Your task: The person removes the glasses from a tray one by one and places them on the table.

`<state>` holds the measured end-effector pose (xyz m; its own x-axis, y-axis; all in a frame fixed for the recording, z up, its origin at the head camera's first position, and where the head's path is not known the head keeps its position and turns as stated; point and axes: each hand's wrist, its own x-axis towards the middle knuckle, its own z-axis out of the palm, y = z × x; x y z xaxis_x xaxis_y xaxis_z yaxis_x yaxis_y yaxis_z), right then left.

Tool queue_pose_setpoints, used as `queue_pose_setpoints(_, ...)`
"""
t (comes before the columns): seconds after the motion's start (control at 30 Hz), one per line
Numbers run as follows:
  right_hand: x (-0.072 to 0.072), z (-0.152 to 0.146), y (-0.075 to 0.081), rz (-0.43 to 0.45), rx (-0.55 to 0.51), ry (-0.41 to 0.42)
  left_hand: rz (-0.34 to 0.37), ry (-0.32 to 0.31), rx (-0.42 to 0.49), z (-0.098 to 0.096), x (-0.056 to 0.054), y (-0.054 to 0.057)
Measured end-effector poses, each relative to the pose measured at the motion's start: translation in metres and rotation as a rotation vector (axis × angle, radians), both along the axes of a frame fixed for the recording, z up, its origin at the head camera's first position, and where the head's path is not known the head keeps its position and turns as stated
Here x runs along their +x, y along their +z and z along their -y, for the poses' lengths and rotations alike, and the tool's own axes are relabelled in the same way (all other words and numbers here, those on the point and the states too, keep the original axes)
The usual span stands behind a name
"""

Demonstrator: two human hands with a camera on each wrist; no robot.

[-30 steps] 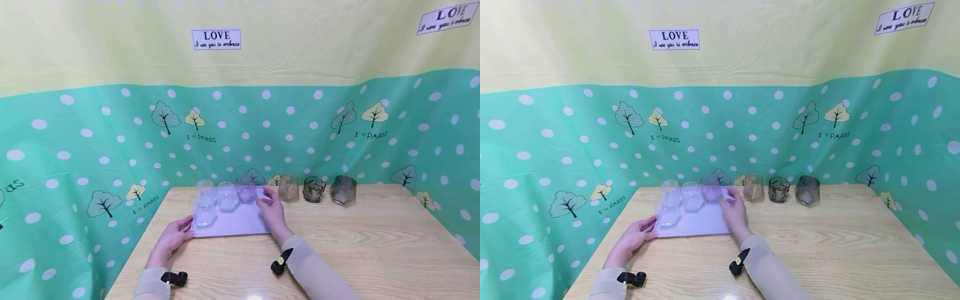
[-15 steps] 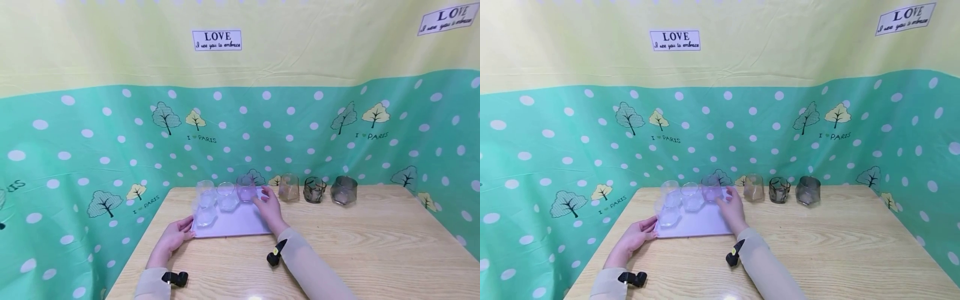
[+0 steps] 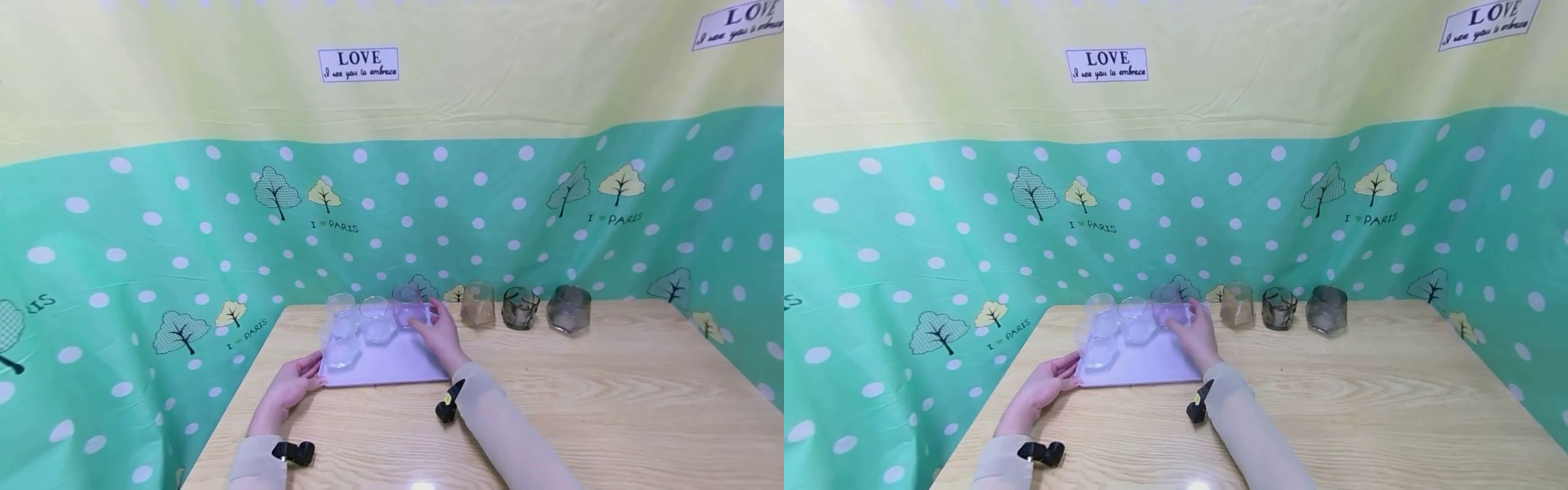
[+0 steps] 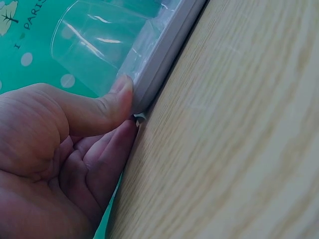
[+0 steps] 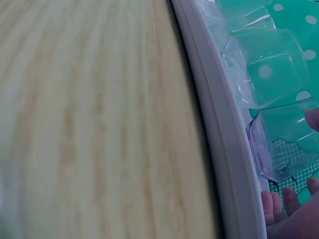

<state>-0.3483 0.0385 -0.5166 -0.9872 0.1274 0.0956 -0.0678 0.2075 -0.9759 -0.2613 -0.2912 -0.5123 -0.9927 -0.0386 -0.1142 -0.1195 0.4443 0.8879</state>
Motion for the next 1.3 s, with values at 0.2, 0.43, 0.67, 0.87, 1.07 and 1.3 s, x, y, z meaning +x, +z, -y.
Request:
queue_pose_setpoints(0.2, -0.006, 0.002, -0.004, -0.010, 0.039, -0.004, 0.012, -0.002, -0.013, 0.000, 0.000, -0.002)
queue_pose_setpoints(0.43, -0.015, 0.008, 0.001, -0.049, 0.053, 0.018, 0.026, 0.013, -0.005, 0.001, -0.002, -0.001)
queue_pose_setpoints(0.67, -0.020, 0.011, 0.002, -0.041, 0.093, 0.000, 0.026, 0.007, 0.018, 0.001, -0.003, -0.002)
queue_pose_setpoints(0.87, -0.022, 0.013, 0.007, -0.033, 0.137, 0.004, 0.028, 0.007, 0.024, 0.001, -0.004, -0.002)
queue_pose_setpoints(1.07, -0.028, 0.016, 0.009, -0.045, 0.157, 0.028, 0.022, 0.001, 0.019, 0.000, -0.003, 0.000)
queue_pose_setpoints(1.3, -0.032, 0.014, 0.010, -0.053, 0.183, 0.041, 0.031, 0.003, 0.017, 0.000, -0.004, 0.000)
